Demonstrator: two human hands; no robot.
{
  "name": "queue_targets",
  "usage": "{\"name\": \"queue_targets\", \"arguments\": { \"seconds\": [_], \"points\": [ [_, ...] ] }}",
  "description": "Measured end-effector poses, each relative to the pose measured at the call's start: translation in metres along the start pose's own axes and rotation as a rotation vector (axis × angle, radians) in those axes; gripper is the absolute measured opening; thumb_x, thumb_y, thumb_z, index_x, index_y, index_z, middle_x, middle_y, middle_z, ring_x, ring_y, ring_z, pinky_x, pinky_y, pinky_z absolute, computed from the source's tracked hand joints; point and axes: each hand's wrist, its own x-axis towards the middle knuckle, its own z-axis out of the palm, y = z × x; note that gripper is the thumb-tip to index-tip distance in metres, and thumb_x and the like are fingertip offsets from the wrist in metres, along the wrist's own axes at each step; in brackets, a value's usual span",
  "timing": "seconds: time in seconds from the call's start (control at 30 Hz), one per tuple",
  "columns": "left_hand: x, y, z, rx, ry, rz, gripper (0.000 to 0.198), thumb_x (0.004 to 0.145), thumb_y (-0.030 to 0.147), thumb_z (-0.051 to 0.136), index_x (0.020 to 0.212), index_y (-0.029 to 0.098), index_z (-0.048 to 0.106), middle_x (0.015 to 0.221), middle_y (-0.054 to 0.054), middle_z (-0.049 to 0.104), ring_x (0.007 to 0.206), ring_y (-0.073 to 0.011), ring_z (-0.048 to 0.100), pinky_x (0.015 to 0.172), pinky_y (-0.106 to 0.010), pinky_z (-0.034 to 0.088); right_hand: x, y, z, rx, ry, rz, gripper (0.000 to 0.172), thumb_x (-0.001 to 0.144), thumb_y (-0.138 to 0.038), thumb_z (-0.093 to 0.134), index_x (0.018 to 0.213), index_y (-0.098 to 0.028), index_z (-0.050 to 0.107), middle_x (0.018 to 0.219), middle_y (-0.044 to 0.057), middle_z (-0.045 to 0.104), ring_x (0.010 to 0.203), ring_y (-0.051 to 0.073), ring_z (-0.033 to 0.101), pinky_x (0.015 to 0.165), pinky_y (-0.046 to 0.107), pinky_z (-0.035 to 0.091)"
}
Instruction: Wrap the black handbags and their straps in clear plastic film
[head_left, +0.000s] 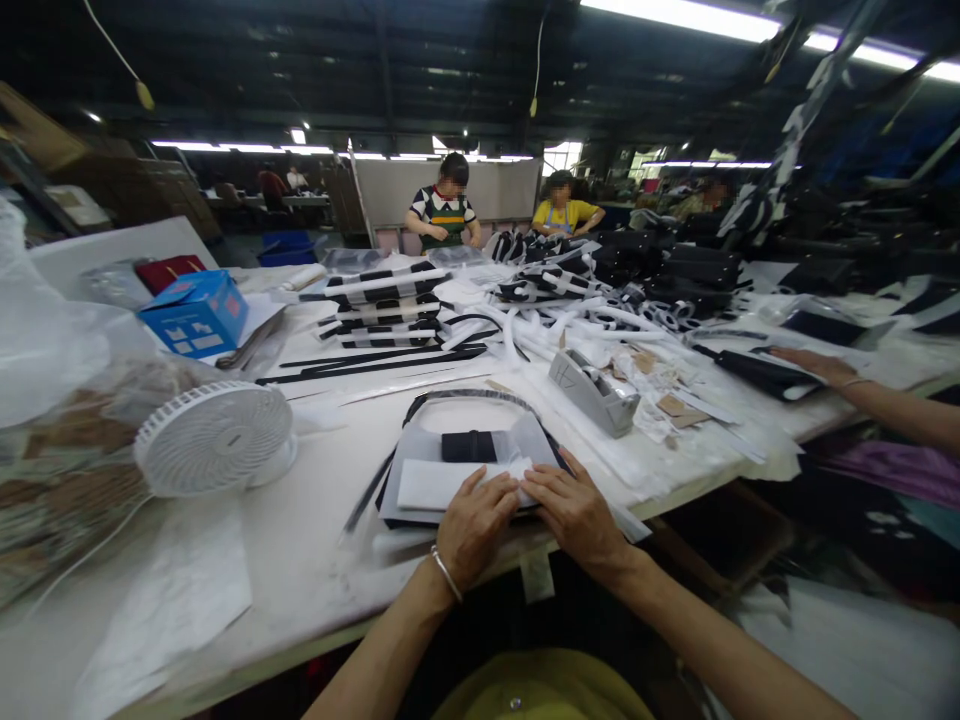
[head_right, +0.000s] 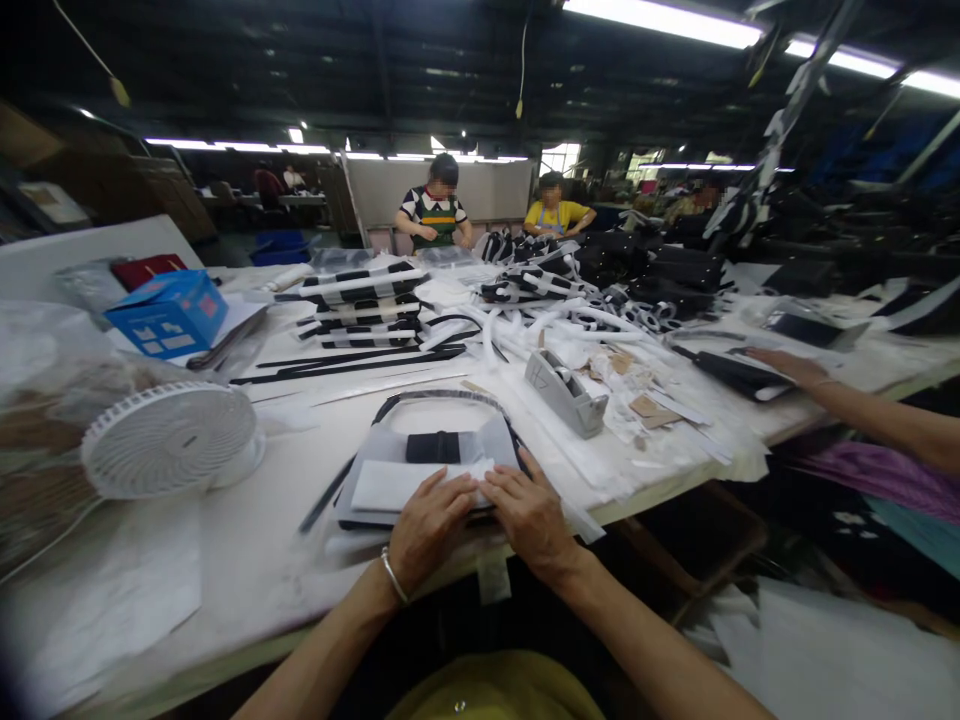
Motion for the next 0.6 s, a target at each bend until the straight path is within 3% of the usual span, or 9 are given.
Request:
{"name": "queue_targets", "arguments": {
  "seconds": [0.07, 0.17, 0.33, 0.43, 0.53, 0.6],
  "points": [
    [-0.001, 0.004, 0.003, 0.036, 0.028, -0.013, 0.022, 0.093, 0.011, 0.048, 0.110, 0.021, 0.057, 0.121, -0.002, 0.066, 0.121, -0.0164, 0.055, 0.111, -0.041, 0.034, -0.004, 0.006, 0.011, -0.001, 0.034, -0.025, 0.030, 0.088, -0.010, 0.053, 0.113, -0.022, 0.065, 0.107, 0.004, 0.072, 0.106, 0.021, 0.064, 0.113, 0.051, 0.030],
    [-0.003, 0.009, 0.005, 0.052, 0.062, -0.033, 0.024, 0.093, 0.011, 0.047, 0.113, 0.021, 0.057, 0.123, -0.003, 0.066, 0.121, -0.0172, 0.055, 0.110, -0.041, 0.035, -0.010, 0.008, 0.017, 0.020, 0.055, -0.011, 0.029, 0.090, -0.011, 0.051, 0.114, -0.022, 0.064, 0.109, 0.006, 0.071, 0.107, 0.021, 0.063, 0.109, 0.052, 0.036],
    [-0.005, 0.010, 0.005, 0.013, 0.057, -0.053, 0.026, 0.094, 0.010, 0.045, 0.113, 0.021, 0.058, 0.121, -0.004, 0.067, 0.120, -0.0178, 0.056, 0.108, -0.041, 0.038, -0.039, 0.002, -0.005, 0.015, 0.008, -0.119, 0.034, 0.089, -0.012, 0.054, 0.121, -0.021, 0.060, 0.120, 0.007, 0.067, 0.125, 0.025, 0.052, 0.110, 0.052, 0.037],
    [-0.005, 0.009, 0.004, 0.009, 0.061, -0.049, 0.024, 0.093, 0.010, 0.047, 0.109, 0.021, 0.059, 0.120, -0.004, 0.067, 0.120, -0.0180, 0.056, 0.107, -0.041, 0.039, -0.068, -0.001, -0.014, -0.041, -0.112, -0.262, 0.041, 0.091, -0.008, 0.047, 0.128, -0.023, 0.057, 0.129, 0.005, 0.062, 0.131, 0.023, 0.046, 0.112, 0.047, 0.036],
    [-0.004, 0.009, 0.004, 0.013, 0.054, -0.050, 0.024, 0.092, 0.009, 0.047, 0.108, 0.021, 0.060, 0.120, -0.004, 0.067, 0.120, -0.0178, 0.056, 0.106, -0.040, 0.040, -0.083, -0.001, -0.003, -0.167, -0.182, -0.296, 0.048, 0.093, -0.005, 0.038, 0.135, -0.024, 0.051, 0.139, 0.004, 0.054, 0.135, 0.024, 0.040, 0.112, 0.047, 0.034],
    [-0.004, 0.009, 0.003, 0.016, 0.052, -0.056, 0.025, 0.092, 0.010, 0.047, 0.110, 0.021, 0.059, 0.119, -0.005, 0.067, 0.120, -0.0175, 0.057, 0.106, -0.040, 0.041, -0.081, -0.002, 0.011, -0.205, -0.124, -0.271, 0.046, 0.094, -0.006, 0.036, 0.133, -0.023, 0.053, 0.136, 0.005, 0.056, 0.133, 0.023, 0.043, 0.113, 0.047, 0.033]
  ]
}}
